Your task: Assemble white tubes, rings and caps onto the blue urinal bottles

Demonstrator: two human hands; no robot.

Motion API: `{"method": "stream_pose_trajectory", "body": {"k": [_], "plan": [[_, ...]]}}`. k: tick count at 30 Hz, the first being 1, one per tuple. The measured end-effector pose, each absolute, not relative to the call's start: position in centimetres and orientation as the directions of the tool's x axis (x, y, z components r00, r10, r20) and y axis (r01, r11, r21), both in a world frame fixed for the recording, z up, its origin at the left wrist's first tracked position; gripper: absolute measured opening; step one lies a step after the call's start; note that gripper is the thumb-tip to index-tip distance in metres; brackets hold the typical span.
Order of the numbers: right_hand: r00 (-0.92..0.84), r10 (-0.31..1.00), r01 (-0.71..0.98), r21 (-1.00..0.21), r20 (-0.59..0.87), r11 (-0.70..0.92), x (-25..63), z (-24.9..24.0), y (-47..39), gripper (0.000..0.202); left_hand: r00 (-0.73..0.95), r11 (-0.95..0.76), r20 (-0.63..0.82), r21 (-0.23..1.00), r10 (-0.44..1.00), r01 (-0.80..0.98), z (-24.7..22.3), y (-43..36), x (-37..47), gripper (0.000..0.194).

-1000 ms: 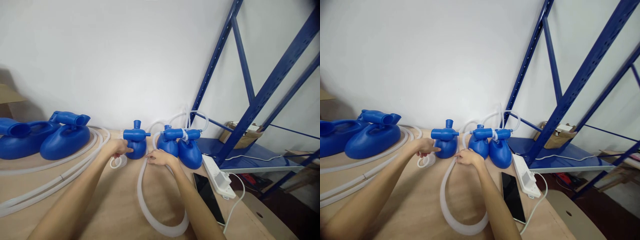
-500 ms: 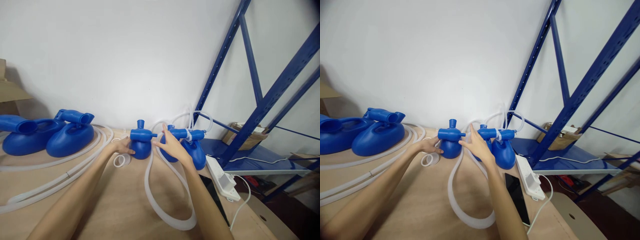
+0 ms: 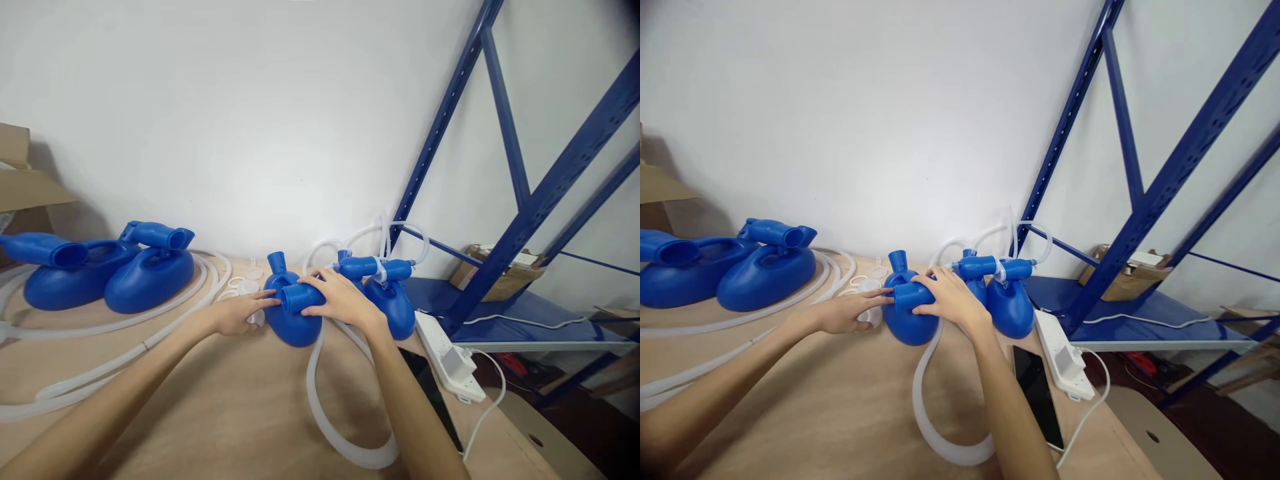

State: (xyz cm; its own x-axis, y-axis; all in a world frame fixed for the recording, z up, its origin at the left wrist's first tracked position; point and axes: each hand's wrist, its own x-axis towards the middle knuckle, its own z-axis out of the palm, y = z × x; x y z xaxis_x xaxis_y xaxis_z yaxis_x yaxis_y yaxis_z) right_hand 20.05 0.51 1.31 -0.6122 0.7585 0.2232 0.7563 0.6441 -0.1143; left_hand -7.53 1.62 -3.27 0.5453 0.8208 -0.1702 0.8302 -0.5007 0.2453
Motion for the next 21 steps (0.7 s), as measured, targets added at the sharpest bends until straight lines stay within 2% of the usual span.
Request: {"method": "stream_pose_trajectory", "body": {"k": [3, 6, 9, 15, 18, 21], "plan": [[-0.604, 0.774, 0.766, -0.13, 0.19, 0.629, 19.2, 2.0, -0.3, 0.068, 0.448, -0.419, -0.194, 0.175, 0.873, 0.891, -3.6, 1.7, -8.4, 0.077], [-0.563, 0.809, 0.804, -0.115, 0.169, 0.584, 18.3, 2.3, -1.1, 0.074, 0.374, -0.351, -0.283, 0.127, 0.883, 0.927, -4.6, 2.2, -8.2, 0.075], [-0.549, 0.819, 0.813, -0.121, 0.169, 0.57, 17.8, 2.4, -1.4, 0.071, 0.373, -0.356, -0.316, 0.112, 0.872, 0.928, -5.7, 2.9, -8.1, 0.06], [-0.55, 0.819, 0.79, -0.214, 0.167, 0.574, 18.3, 2.4, -0.9, 0.067, 0.43, -0.406, -0.274, 0.143, 0.86, 0.903, -6.0, 4.1, -9.7, 0.041], [-0.514, 0.843, 0.797, -0.276, 0.159, 0.538, 18.5, 2.2, -0.4, 0.07, 0.425, -0.396, -0.269, 0.155, 0.865, 0.905, -5.6, 4.3, -10.4, 0.04], [-0.475, 0.866, 0.783, -0.374, 0.156, 0.497, 18.7, 1.8, 0.1, 0.068, 0.402, -0.372, -0.27, 0.154, 0.875, 0.915, -5.5, 4.5, -10.9, 0.054]]}}
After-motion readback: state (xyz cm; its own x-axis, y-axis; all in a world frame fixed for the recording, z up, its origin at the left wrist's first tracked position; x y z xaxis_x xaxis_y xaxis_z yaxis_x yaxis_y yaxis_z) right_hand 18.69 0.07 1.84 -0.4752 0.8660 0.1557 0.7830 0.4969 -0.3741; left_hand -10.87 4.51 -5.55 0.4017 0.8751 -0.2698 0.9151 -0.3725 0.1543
